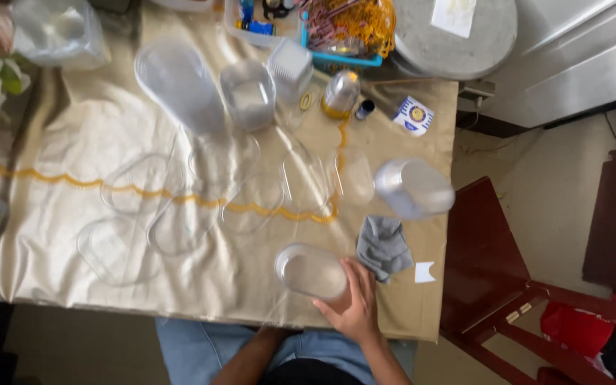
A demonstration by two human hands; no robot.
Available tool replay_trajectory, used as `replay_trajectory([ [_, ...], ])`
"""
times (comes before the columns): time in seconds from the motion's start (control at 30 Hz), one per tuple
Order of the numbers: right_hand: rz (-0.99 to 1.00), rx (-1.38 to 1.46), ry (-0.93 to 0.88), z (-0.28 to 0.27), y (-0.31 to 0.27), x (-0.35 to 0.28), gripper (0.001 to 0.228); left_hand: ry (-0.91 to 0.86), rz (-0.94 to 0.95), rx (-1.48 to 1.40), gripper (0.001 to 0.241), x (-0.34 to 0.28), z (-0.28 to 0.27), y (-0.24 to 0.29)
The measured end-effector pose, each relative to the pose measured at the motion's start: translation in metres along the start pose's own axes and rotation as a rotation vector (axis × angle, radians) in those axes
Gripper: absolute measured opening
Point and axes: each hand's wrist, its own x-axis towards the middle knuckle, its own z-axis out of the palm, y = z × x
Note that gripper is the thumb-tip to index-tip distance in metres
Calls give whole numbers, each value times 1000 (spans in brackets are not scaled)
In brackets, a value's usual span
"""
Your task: Organizing and wiping down plastic cake or pastry containers on a table.
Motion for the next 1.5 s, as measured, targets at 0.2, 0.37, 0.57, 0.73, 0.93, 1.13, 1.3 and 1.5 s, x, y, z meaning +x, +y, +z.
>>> replay_trajectory([
  [0.2,-46,-4,78,0,-9,-1,106,167,-41,68,54,-56,33,10],
  [0.37,-91,4,98,-1,-12,0,104,143,6,-274,44,-224,-108,159],
  [0.57,-72,-10,92,-2,-15,3,104,984,50,-359,54,-269,-257,165],
  [0.73,-51,7,85,1,-8,1,102,1588,95,-345,127,-204,-386,93],
  [0.93,-3,27,100,-1,-11,6,101,1513,254,-171,140,-142,-449,45],
  [1.13,-17,-30,107,3,-9,7,100,1378,-7,-218,120,-135,-471,49],
  [1.3,7,-32,101,3,-8,8,95,1438,68,-214,110,-140,-494,40],
  [1.5,-13,-38,112,5,-6,11,94,1798,192,-114,107,-116,-558,-35],
])
